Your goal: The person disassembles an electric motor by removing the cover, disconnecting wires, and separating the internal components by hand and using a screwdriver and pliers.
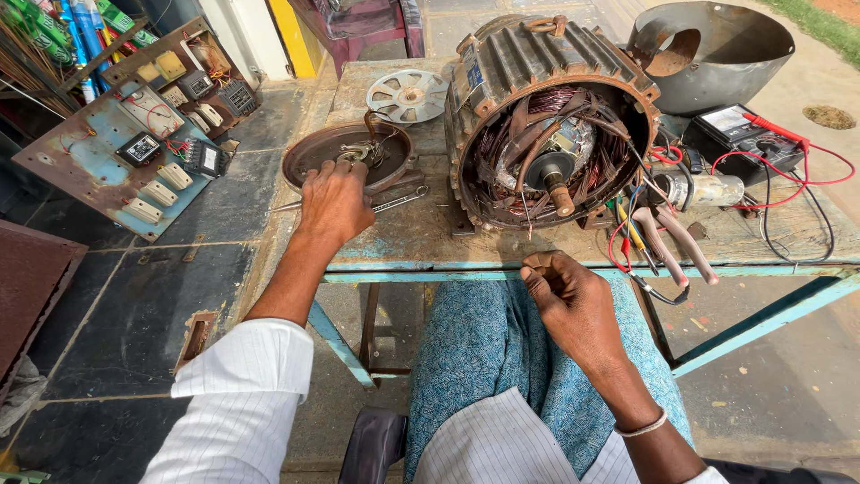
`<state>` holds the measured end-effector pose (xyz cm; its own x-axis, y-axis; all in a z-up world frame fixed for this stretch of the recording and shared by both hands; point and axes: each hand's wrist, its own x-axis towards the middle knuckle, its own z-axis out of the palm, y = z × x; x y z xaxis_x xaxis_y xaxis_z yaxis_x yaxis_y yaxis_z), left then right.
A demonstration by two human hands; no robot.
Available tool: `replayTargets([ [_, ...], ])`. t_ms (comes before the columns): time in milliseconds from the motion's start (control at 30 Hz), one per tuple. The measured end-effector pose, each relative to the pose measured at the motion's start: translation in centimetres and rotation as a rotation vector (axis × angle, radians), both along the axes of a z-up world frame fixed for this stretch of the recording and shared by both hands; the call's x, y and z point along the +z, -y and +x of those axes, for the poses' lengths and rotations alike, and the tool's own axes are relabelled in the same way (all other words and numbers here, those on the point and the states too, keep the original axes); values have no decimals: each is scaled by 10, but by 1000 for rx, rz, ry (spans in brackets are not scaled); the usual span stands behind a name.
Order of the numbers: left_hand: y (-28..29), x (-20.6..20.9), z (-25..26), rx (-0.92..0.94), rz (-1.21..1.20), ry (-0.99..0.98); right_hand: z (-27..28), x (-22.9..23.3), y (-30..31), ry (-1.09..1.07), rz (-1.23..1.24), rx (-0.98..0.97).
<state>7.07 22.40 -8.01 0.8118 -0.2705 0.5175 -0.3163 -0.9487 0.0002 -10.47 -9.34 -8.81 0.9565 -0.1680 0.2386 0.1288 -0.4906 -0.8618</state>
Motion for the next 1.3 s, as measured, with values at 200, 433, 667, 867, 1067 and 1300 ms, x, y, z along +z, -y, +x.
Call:
replayTargets([
  [200, -3, -4, 10, -165, -17, -16, -3, -1, -2, -70, -74, -16],
  [433, 8, 4, 24, -224, 84, -84, -5, -8, -5, -62, -53, 97],
  [667, -2, 17, 50, -241, 213, 210, -4, -13, -11, -161, -84, 117],
  [867, -32, 64, 61, -110, -78, 338, 5, -12, -7, 13, -17, 60],
  [1067, -34, 111, 3, -206, -162, 518, 13, 1, 20, 334, 128, -173],
  [1300, -12, 148, -109, -269, -170, 404, -6, 10, 32, 432, 317, -125],
])
